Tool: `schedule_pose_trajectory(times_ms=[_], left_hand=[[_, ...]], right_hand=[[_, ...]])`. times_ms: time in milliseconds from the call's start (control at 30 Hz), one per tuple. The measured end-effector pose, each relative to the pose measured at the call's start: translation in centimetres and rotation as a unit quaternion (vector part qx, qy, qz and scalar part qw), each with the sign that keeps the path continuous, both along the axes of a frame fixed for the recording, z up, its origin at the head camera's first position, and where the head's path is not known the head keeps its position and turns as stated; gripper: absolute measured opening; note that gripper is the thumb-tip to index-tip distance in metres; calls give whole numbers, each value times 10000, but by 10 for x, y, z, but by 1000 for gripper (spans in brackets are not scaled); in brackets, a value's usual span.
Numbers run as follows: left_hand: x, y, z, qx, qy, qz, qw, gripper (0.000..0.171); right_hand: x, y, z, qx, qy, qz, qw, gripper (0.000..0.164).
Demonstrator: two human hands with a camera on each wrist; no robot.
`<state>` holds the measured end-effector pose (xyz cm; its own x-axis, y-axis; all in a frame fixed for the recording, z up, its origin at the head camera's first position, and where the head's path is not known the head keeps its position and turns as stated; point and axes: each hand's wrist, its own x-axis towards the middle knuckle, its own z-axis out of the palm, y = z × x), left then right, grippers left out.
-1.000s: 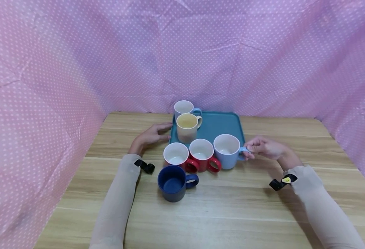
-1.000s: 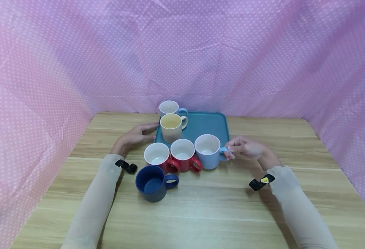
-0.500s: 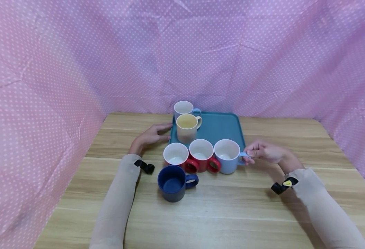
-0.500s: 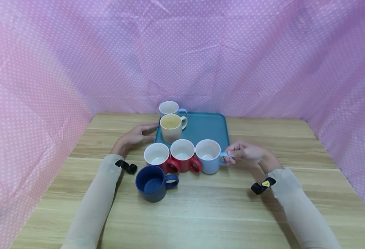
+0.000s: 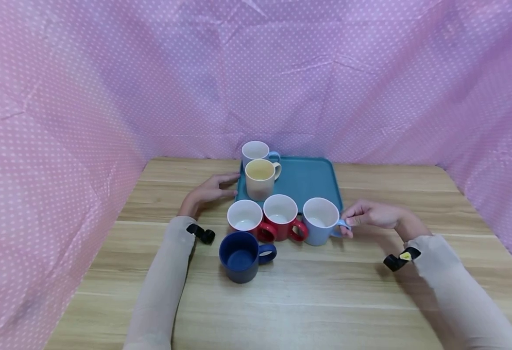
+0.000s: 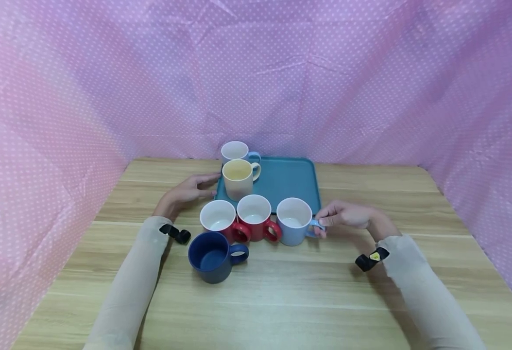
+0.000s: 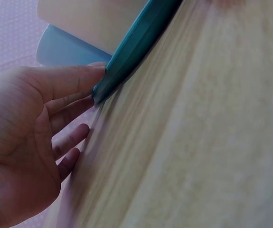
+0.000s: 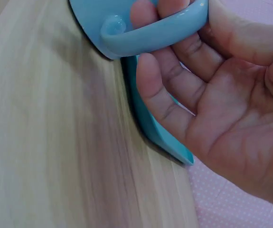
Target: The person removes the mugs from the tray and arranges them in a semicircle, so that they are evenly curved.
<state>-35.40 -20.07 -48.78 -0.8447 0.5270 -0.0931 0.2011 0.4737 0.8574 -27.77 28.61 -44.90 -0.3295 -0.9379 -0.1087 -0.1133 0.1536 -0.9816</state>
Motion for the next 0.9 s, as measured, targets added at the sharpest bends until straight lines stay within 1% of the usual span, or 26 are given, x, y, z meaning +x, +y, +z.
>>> schedule_pose_trajectory(times_ms=[167, 367, 667, 900], left_hand=[[1, -1, 1, 12, -41, 43, 10000, 64], [0, -1, 0, -10, -73, 75, 9999, 64], [1, 0, 0, 54, -45, 44, 10000, 64], [1, 1, 0, 163, -90, 39, 9998, 65]], right_hand=[[1, -2, 2, 255, -159, -92, 9995, 24], [3, -7, 0, 283, -330, -78, 9990, 26], [14, -21, 4, 489, -63, -142, 9987, 24], [18, -33, 6, 638, 44, 29, 9979, 22]])
